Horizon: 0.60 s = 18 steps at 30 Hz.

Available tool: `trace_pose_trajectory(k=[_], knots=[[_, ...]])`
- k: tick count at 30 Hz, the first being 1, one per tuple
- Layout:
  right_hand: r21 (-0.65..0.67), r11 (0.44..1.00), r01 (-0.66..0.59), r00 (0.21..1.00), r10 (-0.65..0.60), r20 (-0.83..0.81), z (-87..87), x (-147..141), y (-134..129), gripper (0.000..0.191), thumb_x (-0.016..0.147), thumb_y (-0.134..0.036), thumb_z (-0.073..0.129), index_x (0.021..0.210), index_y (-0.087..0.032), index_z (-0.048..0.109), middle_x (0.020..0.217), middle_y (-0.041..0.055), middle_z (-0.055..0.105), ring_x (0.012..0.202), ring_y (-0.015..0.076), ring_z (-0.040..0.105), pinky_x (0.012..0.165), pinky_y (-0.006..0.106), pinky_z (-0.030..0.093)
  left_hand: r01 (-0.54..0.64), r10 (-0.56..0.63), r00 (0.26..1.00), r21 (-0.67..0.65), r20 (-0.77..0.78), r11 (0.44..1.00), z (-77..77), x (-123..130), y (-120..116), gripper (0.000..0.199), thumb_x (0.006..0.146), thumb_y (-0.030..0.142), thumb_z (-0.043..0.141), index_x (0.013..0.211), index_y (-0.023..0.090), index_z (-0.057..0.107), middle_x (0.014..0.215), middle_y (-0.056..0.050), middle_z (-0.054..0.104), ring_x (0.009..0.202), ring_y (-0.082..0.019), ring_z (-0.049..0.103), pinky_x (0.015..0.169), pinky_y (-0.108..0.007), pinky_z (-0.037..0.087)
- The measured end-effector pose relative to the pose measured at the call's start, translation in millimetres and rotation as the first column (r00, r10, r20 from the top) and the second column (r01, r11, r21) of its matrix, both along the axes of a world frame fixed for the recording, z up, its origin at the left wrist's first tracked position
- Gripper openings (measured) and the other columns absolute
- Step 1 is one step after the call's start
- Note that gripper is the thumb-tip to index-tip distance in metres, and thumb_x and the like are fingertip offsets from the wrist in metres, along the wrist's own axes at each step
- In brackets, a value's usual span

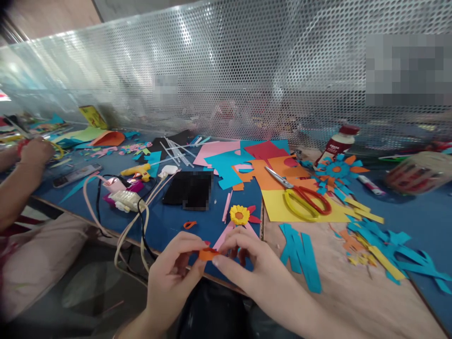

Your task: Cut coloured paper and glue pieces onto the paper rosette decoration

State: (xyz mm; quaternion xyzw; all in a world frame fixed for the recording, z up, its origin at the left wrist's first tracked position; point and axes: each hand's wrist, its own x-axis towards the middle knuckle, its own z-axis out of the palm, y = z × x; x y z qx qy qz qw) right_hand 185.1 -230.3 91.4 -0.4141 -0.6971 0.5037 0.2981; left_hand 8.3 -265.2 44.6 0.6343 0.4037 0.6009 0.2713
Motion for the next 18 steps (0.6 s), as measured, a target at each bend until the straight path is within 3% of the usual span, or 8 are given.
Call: trace_pose_trajectory(k=[3, 9, 13, 18], knots=[[-0.019, 1.0, -0.01, 1.0, 0.009, -0.024, -0.4, 2.5, 2.3, 0.028, 0.092, -0.046, 0.048, 0.084, -0.023, 0.062, 0.087, 0.0008, 0.059, 0.086, 0.0156, 0.054, 0.078, 0.028, 0.044, -0.007, 0.007, 1.0, 0.005, 0.008, 1.0, 1.8, -1.0, 1.1, 0.025, 0.08, 0.003, 0.057, 0.096, 0.021, 0.065, 0.089, -0.004, 0.064, 0.082, -0.016, 0.062, 0.068, -0.026, 0.053], [0.003, 1.0, 0.018, 1.0, -0.018, 0.019, 3.3, -4.1, 0.4, 0.019, 0.086, -0.038, 0.059, 0.078, -0.021, 0.061, 0.091, 0.0026, 0.06, 0.084, 0.0162, 0.055, 0.072, 0.029, 0.044, -0.008, 0.008, 1.0, -0.023, -0.022, 1.0, 2.4, -0.2, 0.6, 0.024, 0.081, 0.004, 0.058, 0.096, 0.022, 0.065, 0.089, -0.004, 0.064, 0.084, -0.017, 0.062, 0.072, -0.028, 0.053], [-0.017, 1.0, 0.022, 0.999, -0.022, -0.027, 4.7, 0.8, 1.3, 0.027, 0.089, -0.045, 0.054, 0.077, -0.021, 0.061, 0.089, 0.0021, 0.061, 0.088, 0.0174, 0.056, 0.08, 0.03, 0.045, -0.015, 0.014, 1.0, -0.045, -0.023, 0.999, 0.6, -0.3, 1.9, 0.026, 0.08, 0.004, 0.058, 0.096, 0.023, 0.066, 0.091, -0.004, 0.065, 0.085, -0.017, 0.062, 0.072, -0.027, 0.053], [-0.038, 0.999, 0.031, 0.999, -0.03, 0.009, 1.7, 1.3, 4.6, 0.024, 0.086, -0.044, 0.058, 0.078, -0.021, 0.061, 0.087, 0.0017, 0.061, 0.083, 0.0165, 0.055, 0.077, 0.03, 0.045, 0.003, -0.004, 1.0, -0.051, -0.014, 0.999, 1.9, 2.8, 4.6, 0.025, 0.08, 0.005, 0.057, 0.095, 0.022, 0.066, 0.09, -0.004, 0.065, 0.084, -0.017, 0.062, 0.071, -0.027, 0.053]])
